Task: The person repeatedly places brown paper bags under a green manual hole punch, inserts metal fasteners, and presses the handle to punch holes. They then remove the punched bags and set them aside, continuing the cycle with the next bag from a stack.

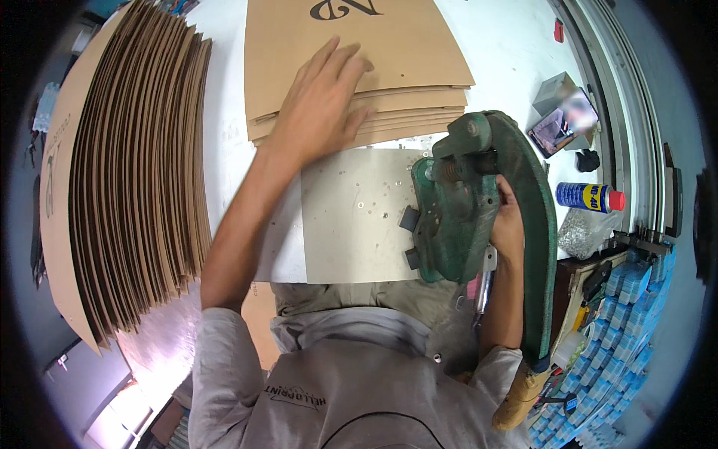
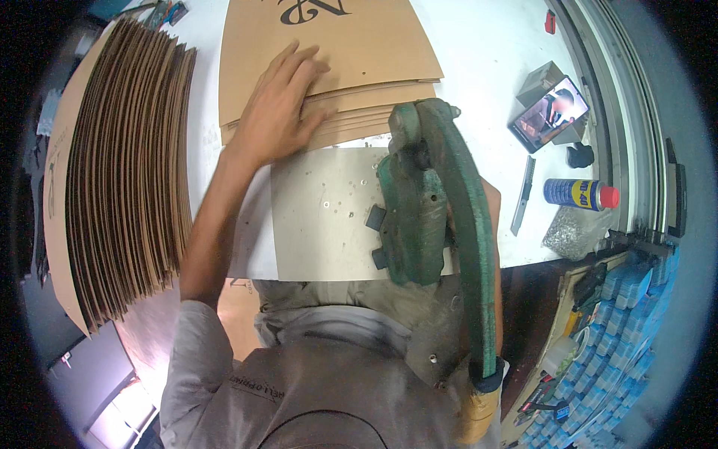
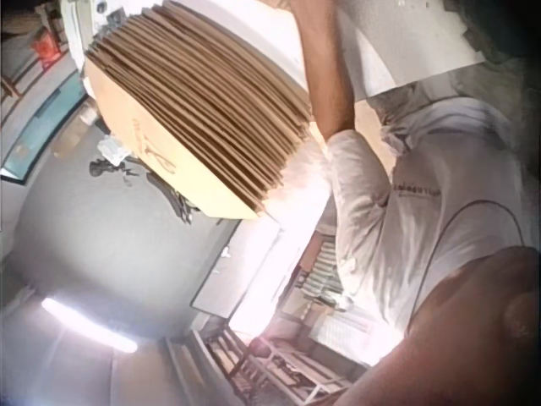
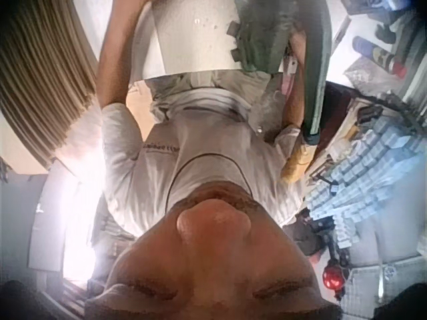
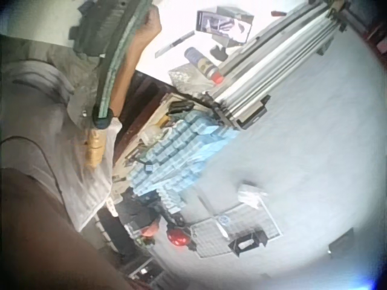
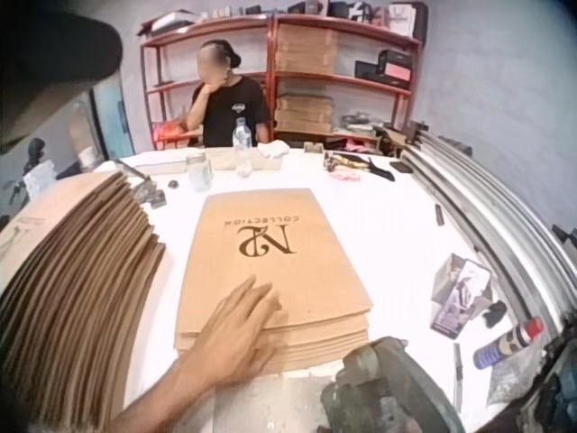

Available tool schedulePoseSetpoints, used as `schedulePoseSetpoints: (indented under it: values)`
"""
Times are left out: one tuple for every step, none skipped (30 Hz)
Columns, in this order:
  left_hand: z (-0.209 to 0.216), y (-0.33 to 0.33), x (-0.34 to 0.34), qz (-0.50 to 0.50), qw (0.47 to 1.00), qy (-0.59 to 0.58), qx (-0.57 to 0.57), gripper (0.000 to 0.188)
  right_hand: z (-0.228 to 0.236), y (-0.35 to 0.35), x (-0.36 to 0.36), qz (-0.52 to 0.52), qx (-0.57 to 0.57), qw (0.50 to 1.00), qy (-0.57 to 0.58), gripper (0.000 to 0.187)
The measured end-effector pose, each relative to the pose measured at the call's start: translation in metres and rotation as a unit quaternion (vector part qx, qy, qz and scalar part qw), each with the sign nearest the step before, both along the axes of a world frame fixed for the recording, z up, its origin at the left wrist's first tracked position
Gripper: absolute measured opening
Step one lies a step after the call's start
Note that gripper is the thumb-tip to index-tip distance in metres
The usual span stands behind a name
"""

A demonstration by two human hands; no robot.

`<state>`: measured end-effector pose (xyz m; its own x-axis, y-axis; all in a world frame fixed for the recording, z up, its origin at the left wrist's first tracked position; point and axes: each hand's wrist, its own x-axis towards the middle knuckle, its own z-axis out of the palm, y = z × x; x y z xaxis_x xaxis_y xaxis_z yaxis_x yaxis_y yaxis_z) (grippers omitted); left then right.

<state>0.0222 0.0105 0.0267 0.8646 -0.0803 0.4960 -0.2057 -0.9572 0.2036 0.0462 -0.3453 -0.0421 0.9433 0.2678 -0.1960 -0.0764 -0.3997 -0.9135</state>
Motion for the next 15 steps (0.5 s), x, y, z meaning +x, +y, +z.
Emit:
schedulePoseSetpoints:
  values:
    - [-0.005,0.006,0.007,-0.003,0.999,0.016,0.030,0.047,-0.007,0.000,0.006,0.002,-0.023,0.999,0.024,0.030]
    - [-0.008,0.010,0.010,-0.022,0.999,0.035,0.009,0.047,-0.010,-0.001,0.009,0.004,-0.039,0.999,0.037,0.029]
    - [-0.010,0.014,0.014,-0.041,0.998,0.052,-0.011,0.047,-0.010,0.000,0.009,0.002,-0.046,0.998,0.047,0.029]
    - [-0.012,0.017,0.015,-0.061,0.995,0.068,-0.031,0.047,-0.008,0.000,0.009,-0.004,-0.032,0.998,0.049,0.028]
    - [-0.013,0.019,0.016,-0.065,0.994,0.071,-0.045,0.045,-0.006,0.002,0.010,-0.010,-0.018,0.998,0.051,0.028]
    - [-0.013,0.018,0.017,-0.070,0.993,0.074,-0.061,0.044,-0.004,0.002,0.010,-0.017,-0.005,0.998,0.054,0.027]
    - [-0.013,0.017,0.019,-0.074,0.991,0.077,-0.077,0.042,-0.003,0.001,0.007,-0.024,0.004,0.998,0.063,0.027]
    - [-0.012,0.016,0.022,-0.075,0.990,0.094,-0.078,0.040,0.000,0.001,0.005,-0.031,0.011,0.997,0.073,0.027]
    - [-0.011,0.014,0.024,-0.076,0.987,0.113,-0.079,0.039,0.001,0.000,0.003,-0.039,0.019,0.995,0.085,0.026]
    - [-0.013,0.013,0.025,-0.078,0.985,0.132,-0.080,0.039,0.001,0.001,0.002,-0.044,0.025,0.994,0.098,0.026]
    - [-0.017,0.012,0.025,-0.076,0.988,0.124,-0.059,0.037,0.000,0.001,0.002,-0.045,0.034,0.993,0.108,0.025]
    - [-0.021,0.011,0.026,-0.077,0.990,0.115,-0.037,0.036,-0.003,0.002,0.004,-0.042,0.045,0.992,0.112,0.025]
    - [-0.026,0.010,0.028,-0.077,0.991,0.105,-0.014,0.036,-0.008,0.003,0.005,-0.037,0.061,0.991,0.112,0.024]
    - [-0.031,0.008,0.028,-0.082,0.993,0.078,0.020,0.035,-0.016,0.003,0.009,-0.022,0.088,0.990,0.105,0.023]
    - [-0.034,0.006,0.028,-0.085,0.993,0.051,0.057,0.035,-0.021,0.010,0.012,-0.005,0.117,0.988,0.100,0.022]
